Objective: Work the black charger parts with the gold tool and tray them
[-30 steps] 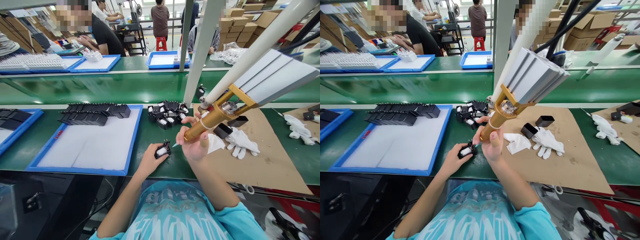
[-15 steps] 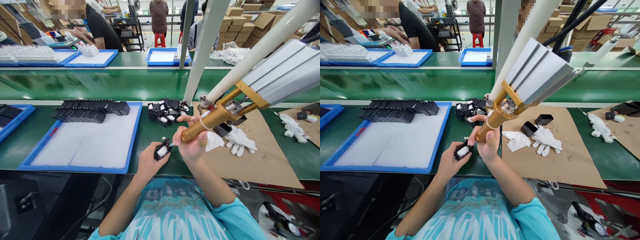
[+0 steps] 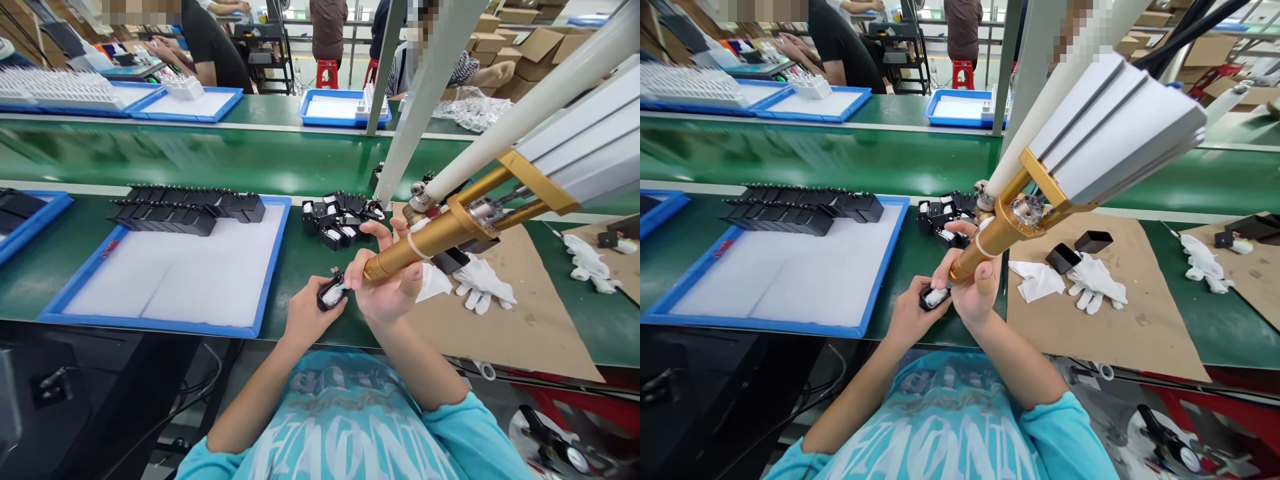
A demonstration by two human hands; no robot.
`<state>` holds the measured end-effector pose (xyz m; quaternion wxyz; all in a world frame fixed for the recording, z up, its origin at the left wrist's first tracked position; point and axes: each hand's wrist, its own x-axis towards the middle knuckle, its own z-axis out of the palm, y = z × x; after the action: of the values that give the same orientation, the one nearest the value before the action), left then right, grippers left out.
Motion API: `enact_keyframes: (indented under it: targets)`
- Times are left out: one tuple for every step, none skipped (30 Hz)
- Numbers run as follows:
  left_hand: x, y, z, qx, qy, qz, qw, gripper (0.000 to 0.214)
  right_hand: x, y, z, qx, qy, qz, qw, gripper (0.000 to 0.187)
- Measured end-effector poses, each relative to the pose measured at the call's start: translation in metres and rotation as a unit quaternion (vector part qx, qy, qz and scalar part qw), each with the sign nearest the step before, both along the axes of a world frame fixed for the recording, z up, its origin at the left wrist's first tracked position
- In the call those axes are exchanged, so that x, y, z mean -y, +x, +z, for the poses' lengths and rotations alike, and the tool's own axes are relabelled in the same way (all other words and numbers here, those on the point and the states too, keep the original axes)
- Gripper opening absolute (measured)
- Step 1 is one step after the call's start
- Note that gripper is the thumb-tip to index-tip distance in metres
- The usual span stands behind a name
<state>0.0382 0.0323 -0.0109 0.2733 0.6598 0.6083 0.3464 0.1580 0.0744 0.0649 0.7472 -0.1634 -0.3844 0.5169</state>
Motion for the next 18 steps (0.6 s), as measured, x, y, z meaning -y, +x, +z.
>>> enact_keyframes:
  targets:
    - [-0.001, 0.002, 0.0, 0.003, 0.014, -0.003, 1.0, 0.029, 0.0, -0.002, 0.001, 0.0, 0.003, 0.003, 1.0, 0.042]
    - [-0.002, 0.004, 0.001, 0.008, 0.032, -0.008, 0.999, 0.029, 0.001, -0.004, 0.001, -0.001, 0.005, 0.007, 1.0, 0.042]
    - [-0.002, 0.005, 0.001, 0.016, 0.054, -0.013, 0.998, 0.028, 0.001, -0.005, 0.001, -0.001, 0.007, 0.01, 1.0, 0.042]
    - [-0.003, 0.006, 0.001, 0.024, 0.074, -0.018, 0.997, 0.027, 0.002, -0.006, 0.002, -0.002, 0.01, 0.016, 1.0, 0.041]
    - [-0.003, 0.007, 0.001, 0.032, 0.093, -0.02, 0.995, 0.027, 0.002, -0.007, 0.002, -0.002, 0.015, 0.021, 1.0, 0.039]
    - [-0.003, 0.008, 0.001, 0.037, 0.109, -0.021, 0.993, 0.027, 0.003, -0.007, 0.001, -0.001, 0.021, 0.027, 0.999, 0.037]
    - [-0.004, 0.008, 0.0, 0.039, 0.122, -0.019, 0.992, 0.027, 0.003, -0.007, 0.001, 0.0, 0.028, 0.03, 0.999, 0.034]
    - [-0.004, 0.008, -0.001, 0.039, 0.133, -0.016, 0.99, 0.027, 0.004, -0.007, 0.001, 0.001, 0.033, 0.033, 0.999, 0.033]
    - [-0.003, 0.008, -0.001, 0.038, 0.141, -0.014, 0.989, 0.028, 0.004, -0.007, 0.001, 0.003, 0.037, 0.034, 0.999, 0.032]
    - [-0.003, 0.008, -0.001, 0.038, 0.147, -0.013, 0.988, 0.028, 0.004, -0.007, 0.001, 0.004, 0.037, 0.035, 0.999, 0.033]
    - [-0.003, 0.008, -0.001, 0.037, 0.151, -0.014, 0.988, 0.029, 0.004, -0.006, 0.001, 0.006, 0.035, 0.034, 0.999, 0.034]
    - [-0.003, 0.008, 0.0, 0.034, 0.149, -0.016, 0.988, 0.03, 0.004, -0.006, 0.002, 0.01, 0.03, 0.032, 0.999, 0.037]
    - [-0.003, 0.008, 0.0, 0.025, 0.139, -0.017, 0.99, 0.03, 0.004, -0.006, 0.002, 0.014, 0.024, 0.028, 0.999, 0.041]
    - [-0.003, 0.008, 0.001, 0.01, 0.118, -0.016, 0.993, 0.031, 0.003, -0.005, 0.002, 0.021, 0.019, 0.02, 0.999, 0.045]
    - [-0.004, 0.007, 0.0, -0.012, 0.088, -0.011, 0.996, 0.031, 0.003, -0.004, 0.001, 0.03, 0.013, 0.009, 0.999, 0.048]
    - [-0.006, 0.005, -0.001, -0.037, 0.054, -0.003, 0.998, 0.031, 0.001, -0.002, 0.0, 0.041, 0.01, -0.004, 0.999, 0.049]
    - [-0.008, 0.003, -0.004, -0.063, 0.021, 0.007, 0.998, 0.031, 0.0, 0.001, -0.002, 0.052, 0.009, -0.019, 0.998, 0.05]
    - [-0.011, 0.0, -0.008, -0.085, -0.005, 0.02, 0.996, 0.031, -0.002, 0.006, -0.005, 0.064, 0.011, -0.036, 0.997, 0.049]
